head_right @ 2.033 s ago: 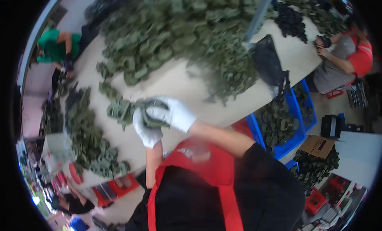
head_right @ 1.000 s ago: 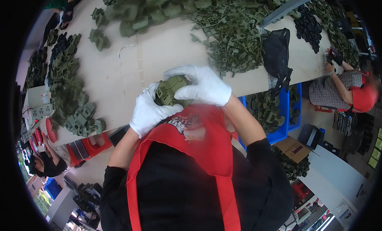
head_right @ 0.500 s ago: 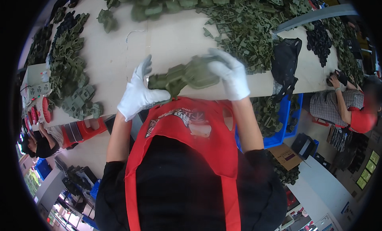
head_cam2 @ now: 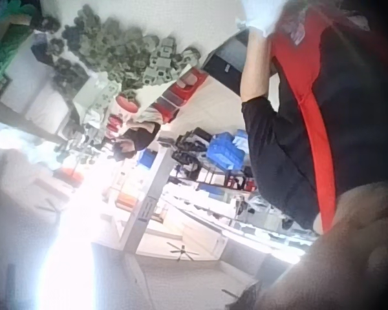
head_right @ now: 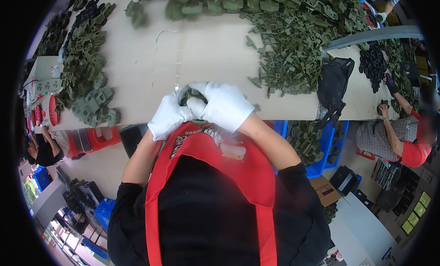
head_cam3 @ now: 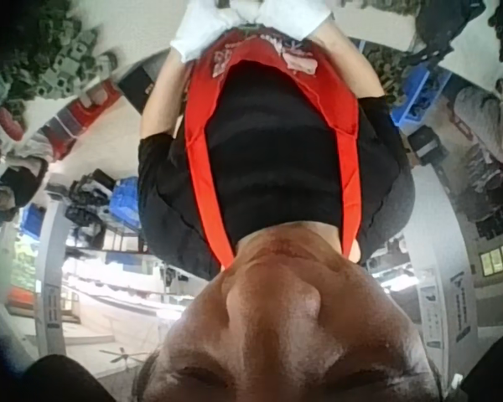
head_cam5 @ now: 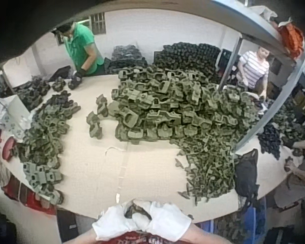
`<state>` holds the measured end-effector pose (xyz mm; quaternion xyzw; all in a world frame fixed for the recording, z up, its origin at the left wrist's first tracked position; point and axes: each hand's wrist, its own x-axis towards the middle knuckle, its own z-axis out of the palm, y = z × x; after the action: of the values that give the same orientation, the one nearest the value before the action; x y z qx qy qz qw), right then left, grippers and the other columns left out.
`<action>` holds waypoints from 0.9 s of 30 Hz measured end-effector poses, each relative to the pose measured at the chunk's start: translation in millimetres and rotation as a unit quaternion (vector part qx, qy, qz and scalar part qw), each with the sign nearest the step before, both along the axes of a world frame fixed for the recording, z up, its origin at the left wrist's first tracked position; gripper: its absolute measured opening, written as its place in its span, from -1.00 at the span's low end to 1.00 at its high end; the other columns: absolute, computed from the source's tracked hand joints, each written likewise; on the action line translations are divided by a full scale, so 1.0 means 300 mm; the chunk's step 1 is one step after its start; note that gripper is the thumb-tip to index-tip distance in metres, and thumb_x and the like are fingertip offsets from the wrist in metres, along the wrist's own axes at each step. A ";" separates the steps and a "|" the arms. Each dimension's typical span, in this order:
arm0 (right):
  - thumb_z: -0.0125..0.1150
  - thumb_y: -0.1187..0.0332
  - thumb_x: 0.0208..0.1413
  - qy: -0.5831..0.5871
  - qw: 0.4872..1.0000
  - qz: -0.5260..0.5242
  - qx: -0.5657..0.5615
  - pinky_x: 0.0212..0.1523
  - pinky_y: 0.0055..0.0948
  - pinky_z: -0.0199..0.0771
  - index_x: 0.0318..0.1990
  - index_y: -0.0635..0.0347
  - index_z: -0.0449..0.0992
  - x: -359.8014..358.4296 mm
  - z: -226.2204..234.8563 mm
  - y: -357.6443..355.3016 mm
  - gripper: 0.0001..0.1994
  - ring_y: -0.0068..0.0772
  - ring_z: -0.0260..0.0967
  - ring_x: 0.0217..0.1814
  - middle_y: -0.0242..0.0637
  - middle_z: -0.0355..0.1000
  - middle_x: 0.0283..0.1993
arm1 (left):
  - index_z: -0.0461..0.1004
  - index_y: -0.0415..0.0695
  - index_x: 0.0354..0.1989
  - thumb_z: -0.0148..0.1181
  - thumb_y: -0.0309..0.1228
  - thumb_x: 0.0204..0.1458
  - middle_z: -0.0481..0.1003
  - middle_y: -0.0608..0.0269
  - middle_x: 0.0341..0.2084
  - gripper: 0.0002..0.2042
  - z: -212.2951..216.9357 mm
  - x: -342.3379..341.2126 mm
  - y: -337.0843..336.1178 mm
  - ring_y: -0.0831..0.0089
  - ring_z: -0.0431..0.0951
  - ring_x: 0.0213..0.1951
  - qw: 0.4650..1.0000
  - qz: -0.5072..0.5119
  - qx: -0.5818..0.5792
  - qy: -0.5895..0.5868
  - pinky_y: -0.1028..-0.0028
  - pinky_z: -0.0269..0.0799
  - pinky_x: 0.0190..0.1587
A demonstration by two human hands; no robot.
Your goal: The person assembles toy vehicle parts by picking up plastic vehicle bodies and smaller components from the table, fitting and pressing them together by hand, and setting the assembled pieces down.
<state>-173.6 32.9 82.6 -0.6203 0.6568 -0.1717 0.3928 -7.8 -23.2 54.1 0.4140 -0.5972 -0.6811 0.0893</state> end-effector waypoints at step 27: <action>0.54 0.04 -0.46 -0.234 0.966 -0.104 0.035 0.12 -0.38 0.34 0.23 0.25 0.20 -0.089 -0.237 -0.020 0.00 -0.15 0.37 0.10 -0.02 0.40 0.05 | -0.15 -0.21 0.35 0.43 -0.42 -0.24 0.08 -0.17 0.21 -0.01 -0.160 -0.017 -0.105 0.10 0.33 0.14 0.966 0.168 0.059 0.185 0.26 0.42 0.06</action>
<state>-200.4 26.9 11.3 -0.4772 0.6132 -0.3286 0.5370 -12.8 -54.6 6.0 0.3795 -0.4511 -0.7550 0.2871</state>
